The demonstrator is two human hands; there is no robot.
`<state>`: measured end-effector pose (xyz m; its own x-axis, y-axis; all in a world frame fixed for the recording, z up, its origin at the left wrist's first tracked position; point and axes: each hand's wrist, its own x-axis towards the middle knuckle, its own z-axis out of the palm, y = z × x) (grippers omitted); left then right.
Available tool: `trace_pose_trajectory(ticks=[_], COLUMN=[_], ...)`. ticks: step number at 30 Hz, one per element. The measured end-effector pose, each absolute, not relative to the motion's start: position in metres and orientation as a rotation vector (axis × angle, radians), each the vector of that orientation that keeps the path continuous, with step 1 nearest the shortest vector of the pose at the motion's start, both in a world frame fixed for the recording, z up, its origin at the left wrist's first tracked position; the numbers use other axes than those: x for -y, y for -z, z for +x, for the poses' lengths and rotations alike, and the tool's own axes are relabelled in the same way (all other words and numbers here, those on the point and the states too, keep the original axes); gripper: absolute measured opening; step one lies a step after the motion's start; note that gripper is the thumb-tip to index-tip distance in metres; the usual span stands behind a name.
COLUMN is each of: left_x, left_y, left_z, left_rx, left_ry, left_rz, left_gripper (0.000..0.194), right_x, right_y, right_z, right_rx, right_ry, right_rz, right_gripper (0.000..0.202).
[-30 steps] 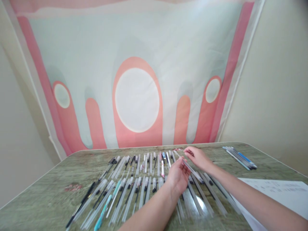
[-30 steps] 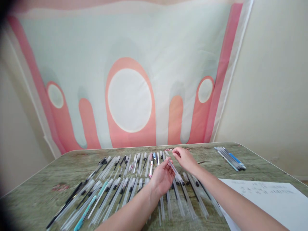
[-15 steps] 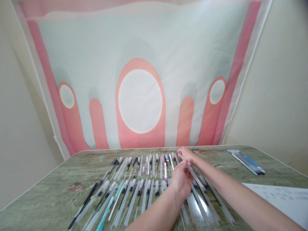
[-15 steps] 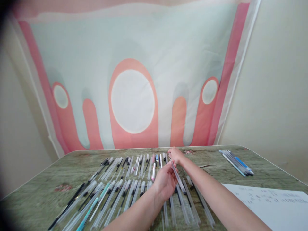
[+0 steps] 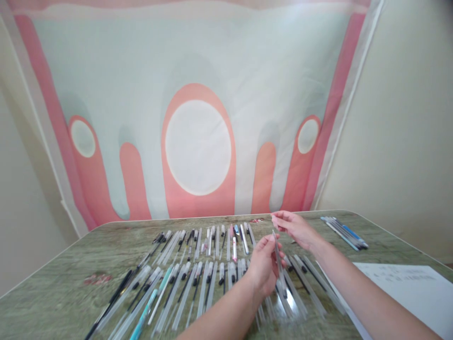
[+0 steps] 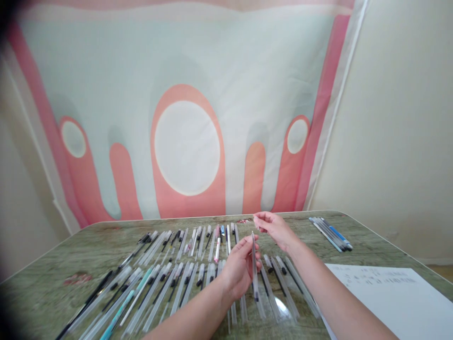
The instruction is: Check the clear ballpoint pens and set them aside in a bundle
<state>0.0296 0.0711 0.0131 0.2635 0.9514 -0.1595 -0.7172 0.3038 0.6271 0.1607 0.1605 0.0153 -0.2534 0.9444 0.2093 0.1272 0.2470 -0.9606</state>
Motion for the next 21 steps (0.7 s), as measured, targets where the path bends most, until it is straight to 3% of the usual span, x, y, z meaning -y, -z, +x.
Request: trace_pose_trajectory(ticks=[11, 21], left_x=[-0.071, -0.073], left_y=[-0.014, -0.016], left_z=[0.032, 0.03], left_rx=[-0.476, -0.497], left_ry=[-1.215, -1.211], left_rz=[0.502, 0.501], left_gripper=[0.022, 0.029], right_x=[-0.129, -0.127], right_y=[-0.041, -0.046], right_z=[0.15, 0.155], right_rx=[1.513, 1.465], right_ry=[-1.194, -1.024], right_rz=[-0.961, -1.005], right_gripper=[0.033, 0.036])
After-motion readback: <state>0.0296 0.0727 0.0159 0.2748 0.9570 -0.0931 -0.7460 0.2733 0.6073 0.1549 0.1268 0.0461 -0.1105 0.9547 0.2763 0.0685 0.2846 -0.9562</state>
